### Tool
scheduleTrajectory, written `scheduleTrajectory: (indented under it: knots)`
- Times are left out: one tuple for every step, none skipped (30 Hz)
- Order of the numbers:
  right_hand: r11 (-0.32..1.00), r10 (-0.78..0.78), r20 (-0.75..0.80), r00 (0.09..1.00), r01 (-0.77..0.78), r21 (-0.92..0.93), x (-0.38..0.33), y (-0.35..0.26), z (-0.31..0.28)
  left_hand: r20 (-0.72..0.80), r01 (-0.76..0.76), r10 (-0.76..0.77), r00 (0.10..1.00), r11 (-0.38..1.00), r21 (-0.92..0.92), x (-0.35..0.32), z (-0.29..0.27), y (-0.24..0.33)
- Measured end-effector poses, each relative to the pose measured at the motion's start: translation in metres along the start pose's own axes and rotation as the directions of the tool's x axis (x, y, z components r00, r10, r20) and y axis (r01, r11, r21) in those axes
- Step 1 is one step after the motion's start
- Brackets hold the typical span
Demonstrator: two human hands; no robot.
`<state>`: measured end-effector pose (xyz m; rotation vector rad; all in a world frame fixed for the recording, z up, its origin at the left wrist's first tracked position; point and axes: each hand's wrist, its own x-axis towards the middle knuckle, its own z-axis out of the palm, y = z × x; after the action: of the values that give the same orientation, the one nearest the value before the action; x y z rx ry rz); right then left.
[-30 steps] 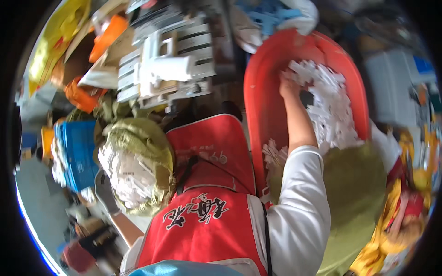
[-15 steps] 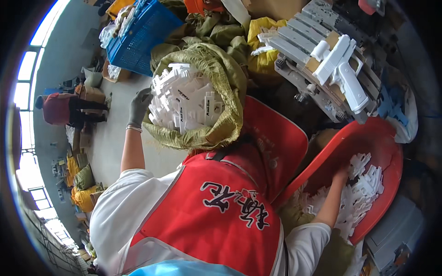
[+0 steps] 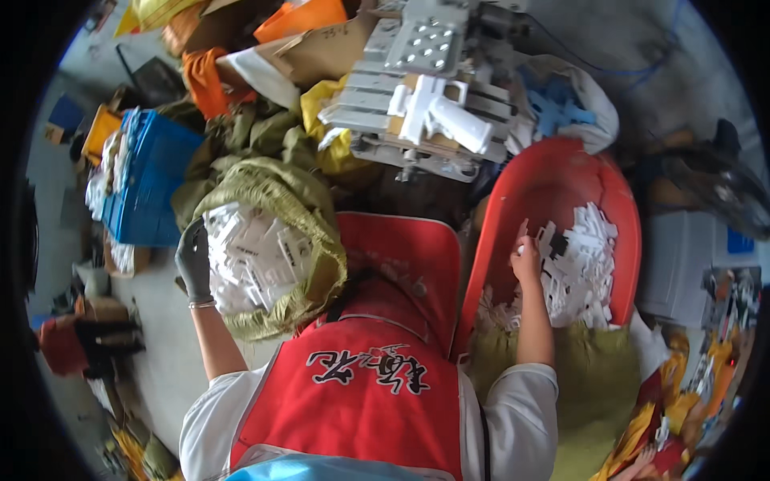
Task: The person prints labels onto toy gun components using a printing machine and drops the finished pieces into a sack. The person then opens a metal can, presses control panel buttons, and spreads ink onto the machine plate by hand.
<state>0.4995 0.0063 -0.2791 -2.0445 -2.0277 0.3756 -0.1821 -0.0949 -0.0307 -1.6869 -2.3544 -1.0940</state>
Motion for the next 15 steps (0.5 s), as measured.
scheduleTrajectory:
  knots:
    - [0.986, 0.068, -0.004, 0.998, -0.067, 0.151, -0.006, 0.014, -0.003, 0.022, -0.092, 0.092, 0.995, 0.996, -0.016, 0.013, 0.011, 0.015]
    - [0.946, 0.129, 0.0, 0.992, -0.123, 0.301, -0.013, 0.033, -0.001, 0.048, -0.1, 0.103, 0.994, 0.993, -0.062, 0.026, 0.022, 0.035]
    - [0.94, 0.186, 0.004, 0.983, -0.179, 0.291, -0.023, 0.047, 0.002, 0.063, -0.139, 0.148, 0.987, 0.982, -0.125, 0.038, 0.03, 0.056]
    - [0.939, 0.193, -0.007, 0.981, -0.183, 0.29, -0.034, 0.049, 0.005, 0.075, -0.172, 0.187, 0.979, 0.968, -0.181, 0.047, 0.039, 0.075]
    - [0.961, 0.226, -0.01, 0.974, -0.221, 0.167, -0.046, 0.05, 0.007, 0.073, -0.21, 0.234, 0.969, 0.945, -0.25, 0.055, 0.049, 0.091]
    - [0.963, 0.266, -0.022, 0.964, -0.265, 0.04, -0.06, 0.054, 0.012, 0.067, -0.25, 0.286, 0.956, 0.912, -0.324, 0.064, 0.062, 0.106]
    - [0.98, 0.199, -0.058, 0.978, -0.198, 0.018, -0.074, 0.056, 0.019, 0.088, -0.284, 0.338, 0.937, 0.884, -0.372, 0.072, 0.072, 0.121]
    - [0.981, 0.192, -0.06, 0.98, -0.191, 0.02, -0.067, 0.046, 0.015, 0.104, -0.303, 0.371, 0.923, 0.865, -0.4, 0.076, 0.077, 0.132]
    - [0.983, 0.155, 0.006, 0.988, -0.153, -0.101, -0.066, 0.035, 0.009, 0.111, -0.358, 0.433, 0.895, 0.843, -0.402, 0.083, 0.083, 0.145]
    - [0.97, 0.129, 0.077, 0.989, -0.109, -0.219, -0.064, 0.025, 0.002, 0.151, -0.355, 0.458, 0.876, 0.825, -0.44, 0.088, 0.088, 0.158]
    - [0.969, 0.142, 0.068, 0.988, -0.125, -0.215, -0.061, 0.021, -0.002, 0.173, -0.361, 0.486, 0.856, 0.804, -0.473, 0.091, 0.09, 0.176]
    - [0.949, 0.199, 0.107, 0.974, -0.164, -0.269, -0.054, 0.018, -0.006, 0.194, -0.363, 0.513, 0.836, 0.782, -0.506, 0.094, 0.092, 0.192]
    - [0.937, 0.234, 0.121, 0.965, -0.19, -0.294, -0.052, 0.017, -0.011, 0.183, -0.43, 0.577, 0.796, 0.752, -0.499, 0.098, 0.094, 0.205]
    - [0.925, 0.263, 0.137, 0.955, -0.209, -0.319, -0.049, 0.014, -0.017, 0.172, -0.494, 0.633, 0.755, 0.721, -0.486, 0.103, 0.096, 0.216]
    - [0.936, 0.227, 0.075, 0.971, -0.196, -0.293, -0.046, 0.008, -0.03, 0.168, -0.526, 0.675, 0.718, 0.685, -0.504, 0.106, 0.101, 0.221]
